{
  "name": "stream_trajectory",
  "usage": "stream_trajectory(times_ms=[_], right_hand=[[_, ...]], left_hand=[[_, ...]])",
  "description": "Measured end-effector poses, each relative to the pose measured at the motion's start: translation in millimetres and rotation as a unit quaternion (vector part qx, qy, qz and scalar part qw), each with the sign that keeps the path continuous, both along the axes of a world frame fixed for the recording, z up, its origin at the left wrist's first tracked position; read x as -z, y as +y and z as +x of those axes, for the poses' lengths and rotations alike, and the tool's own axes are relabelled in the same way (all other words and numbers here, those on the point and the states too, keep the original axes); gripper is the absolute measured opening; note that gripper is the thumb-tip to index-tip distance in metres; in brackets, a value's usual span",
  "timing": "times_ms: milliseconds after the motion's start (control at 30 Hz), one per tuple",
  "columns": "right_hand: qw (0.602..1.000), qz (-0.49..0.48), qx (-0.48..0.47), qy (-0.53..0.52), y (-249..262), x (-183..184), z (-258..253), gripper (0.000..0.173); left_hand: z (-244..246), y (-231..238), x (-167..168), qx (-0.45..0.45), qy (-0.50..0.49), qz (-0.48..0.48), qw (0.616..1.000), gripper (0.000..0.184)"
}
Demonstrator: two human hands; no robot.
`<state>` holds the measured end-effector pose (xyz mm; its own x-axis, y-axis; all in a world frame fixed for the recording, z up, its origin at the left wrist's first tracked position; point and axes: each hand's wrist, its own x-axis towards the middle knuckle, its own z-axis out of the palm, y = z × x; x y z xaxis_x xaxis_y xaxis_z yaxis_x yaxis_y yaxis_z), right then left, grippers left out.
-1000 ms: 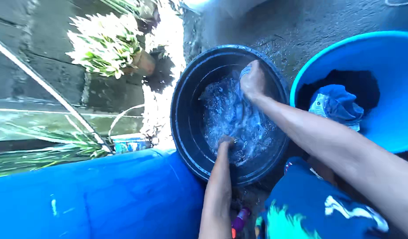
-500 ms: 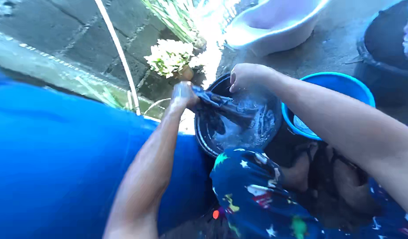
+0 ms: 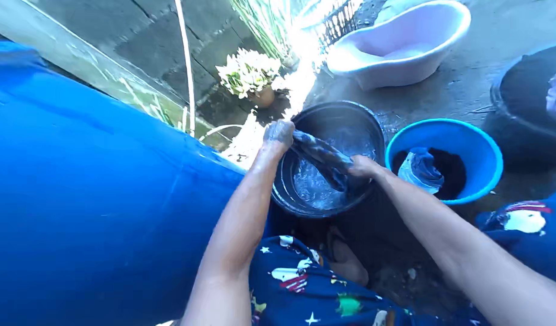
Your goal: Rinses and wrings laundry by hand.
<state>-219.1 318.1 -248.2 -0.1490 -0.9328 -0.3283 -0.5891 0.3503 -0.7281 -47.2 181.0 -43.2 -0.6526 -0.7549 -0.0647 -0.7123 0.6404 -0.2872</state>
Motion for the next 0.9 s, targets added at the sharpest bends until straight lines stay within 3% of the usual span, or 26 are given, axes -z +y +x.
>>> stream_trajectory(times_ms=[67, 133, 267, 333, 433, 500, 600, 700, 767, 900], right_hand=[[0.998, 0.058, -0.013, 0.033, 4.8, -2.4, -5.1, 0.076], [0.999, 0.045, -0.018, 0.025, -0.8, -12.9, -9.2, 0.068], [0.989, -0.075, 0.035, -0.124, -10.1, -38.9, -9.4, 0.044], [0.945, -0.140, 0.101, -0.278, -28.7, -49.4, -7.2, 0.039], [0.866, -0.191, 0.169, -0.430, -42.9, -61.8, 9.4, 0.055], [0.835, -0.161, 0.218, -0.479, -40.6, -46.6, 18.1, 0.066], [0.795, -0.034, 0.306, -0.523, -36.8, 3.1, 22.8, 0.068], [0.791, 0.107, 0.364, -0.481, -22.1, 35.8, 33.9, 0.049], [0.794, 0.115, 0.393, -0.450, -18.8, 35.9, 40.8, 0.044], [0.782, 0.037, 0.354, -0.511, -21.7, 11.0, 41.3, 0.033]], left_hand=[[19.1, -27.5, 59.3, 0.002, -0.001, 0.033, 0.999, 0.022], [32.7, -53.4, 84.5, -0.025, 0.012, 0.063, 0.998, 0.024], [41.4, -58.8, 55.2, -0.132, 0.090, 0.079, 0.984, 0.040], [42.2, -61.4, 44.9, -0.194, 0.173, 0.080, 0.962, 0.052], [38.1, -62.2, 45.9, -0.262, 0.277, 0.104, 0.919, 0.042], [29.3, -50.0, 47.5, -0.248, 0.262, 0.147, 0.921, 0.040], [13.3, -17.3, 54.9, -0.182, 0.149, 0.210, 0.949, 0.043], [-1.4, 5.1, 70.3, -0.122, 0.058, 0.256, 0.957, 0.048], [-5.8, 12.9, 91.1, -0.084, 0.052, 0.284, 0.954, 0.054], [-14.4, 40.5, 174.7, -0.029, 0.099, 0.409, 0.907, 0.077]])
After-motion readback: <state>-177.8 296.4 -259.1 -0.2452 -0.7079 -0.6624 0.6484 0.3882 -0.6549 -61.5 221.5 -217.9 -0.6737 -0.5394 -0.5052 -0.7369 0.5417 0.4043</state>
